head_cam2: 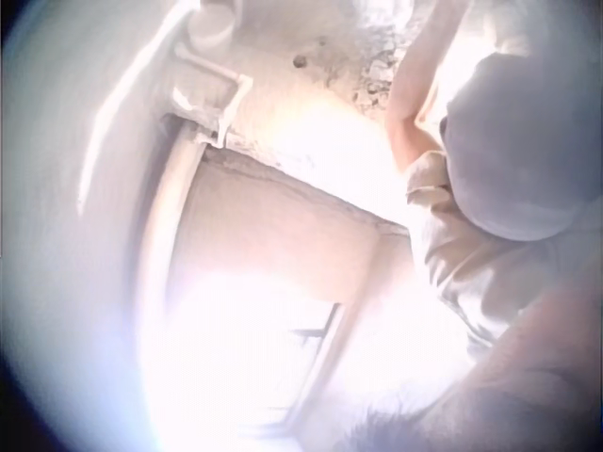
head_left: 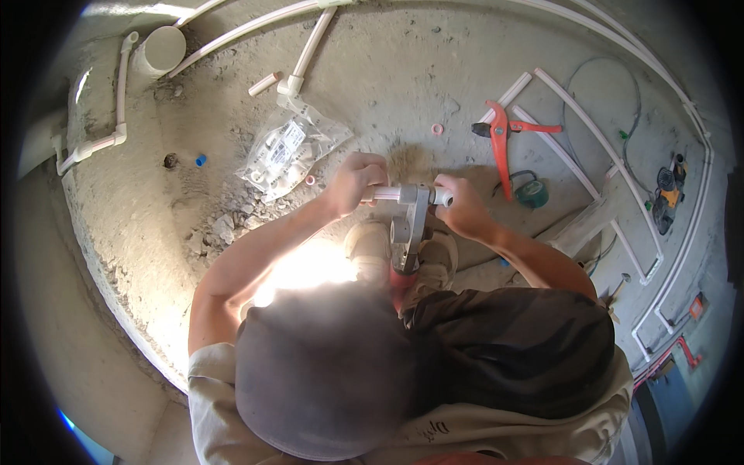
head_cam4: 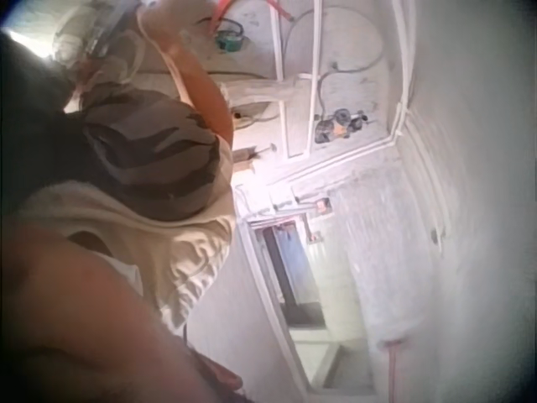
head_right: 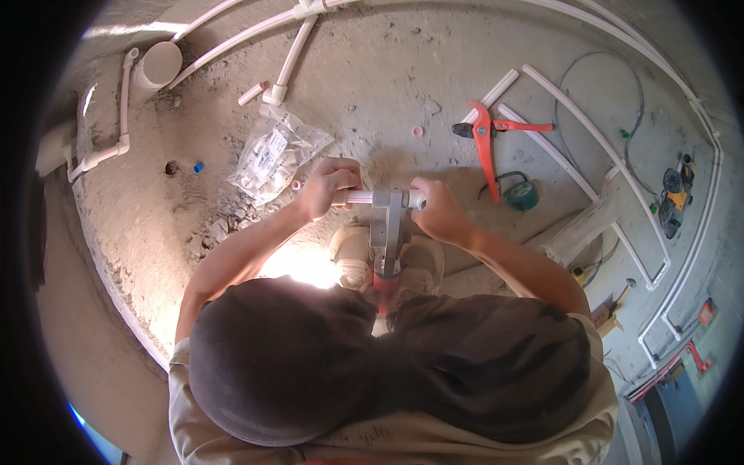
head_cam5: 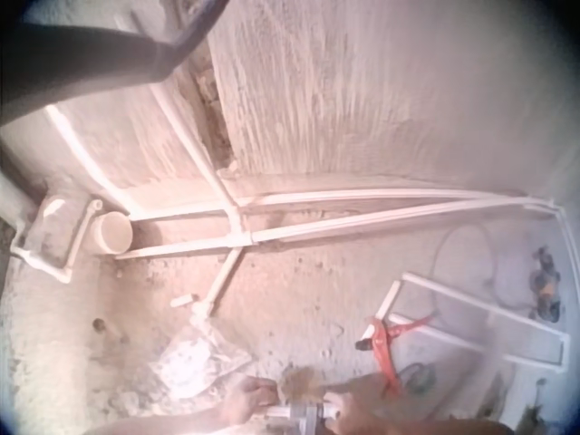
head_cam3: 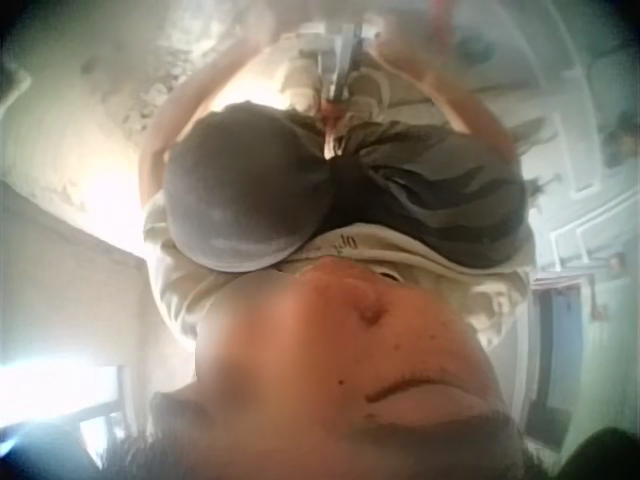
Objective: The person assembles white PVC pipes and fittings by hand. They repeatedly join short pipe segments to elbow and tee fittings, then dry-fit the assembled sections against existing wall-mounted piping to check alignment.
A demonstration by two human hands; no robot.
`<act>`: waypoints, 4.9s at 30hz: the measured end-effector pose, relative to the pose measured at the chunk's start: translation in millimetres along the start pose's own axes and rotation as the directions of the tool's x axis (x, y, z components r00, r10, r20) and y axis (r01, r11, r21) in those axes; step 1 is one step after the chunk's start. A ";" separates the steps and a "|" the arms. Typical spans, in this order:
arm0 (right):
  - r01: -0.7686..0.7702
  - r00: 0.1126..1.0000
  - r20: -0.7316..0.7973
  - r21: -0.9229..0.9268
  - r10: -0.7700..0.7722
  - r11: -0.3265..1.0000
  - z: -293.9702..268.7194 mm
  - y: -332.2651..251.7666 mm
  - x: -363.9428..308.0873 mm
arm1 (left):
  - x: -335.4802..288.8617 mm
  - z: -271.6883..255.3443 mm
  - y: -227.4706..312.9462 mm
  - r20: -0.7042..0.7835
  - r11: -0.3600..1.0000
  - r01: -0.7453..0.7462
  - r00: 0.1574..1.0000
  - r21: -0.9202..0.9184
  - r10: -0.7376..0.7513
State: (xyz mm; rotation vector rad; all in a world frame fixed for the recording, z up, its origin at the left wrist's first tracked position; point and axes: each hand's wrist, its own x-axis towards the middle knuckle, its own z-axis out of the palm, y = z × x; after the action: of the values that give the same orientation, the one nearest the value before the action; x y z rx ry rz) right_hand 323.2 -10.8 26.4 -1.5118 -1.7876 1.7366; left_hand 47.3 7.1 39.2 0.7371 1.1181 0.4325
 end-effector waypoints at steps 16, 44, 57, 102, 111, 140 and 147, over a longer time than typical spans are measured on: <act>-0.061 0.997 0.056 0.006 0.061 0.998 -9.3 -17.6 0.7 | 5.4 3.6 -3.2 -0.027 0.994 0.033 0.999 -0.099 -0.036; 0.192 0.981 0.027 -0.136 -0.190 0.972 -14.2 -7.8 -6.3 | -13.8 -5.9 7.0 -0.043 0.957 -0.097 0.993 0.274 0.113; 0.494 0.838 -0.004 -0.416 -0.545 0.763 -19.9 11.2 -20.9 | -31.8 -37.8 -1.7 -0.068 0.595 -0.128 0.953 0.794 0.296; 0.507 0.862 -0.073 0.142 -0.502 0.850 -51.9 -124.3 -83.4 | -102.7 69.5 101.7 0.079 0.405 -0.714 0.539 0.571 0.838; 0.507 0.862 -0.094 0.098 -0.499 0.857 -51.0 -123.8 -87.1 | -106.7 65.4 99.4 0.158 0.400 -0.701 0.587 0.591 0.794; 0.623 0.779 -0.084 0.204 -0.621 0.755 -27.2 -86.8 -82.2 | -91.3 69.8 93.5 0.294 0.344 -0.849 0.475 0.401 0.830; 0.667 0.743 -0.088 0.173 -0.663 0.725 -25.7 -86.1 -80.8 | -91.9 72.1 93.3 0.291 0.323 -0.850 0.461 0.416 0.838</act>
State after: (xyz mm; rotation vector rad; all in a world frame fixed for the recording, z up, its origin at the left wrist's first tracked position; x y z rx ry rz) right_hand 335.7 -36.9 143.7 -0.6538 -1.7723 1.4431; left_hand 81.7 -10.8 183.5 1.8561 0.7124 1.0426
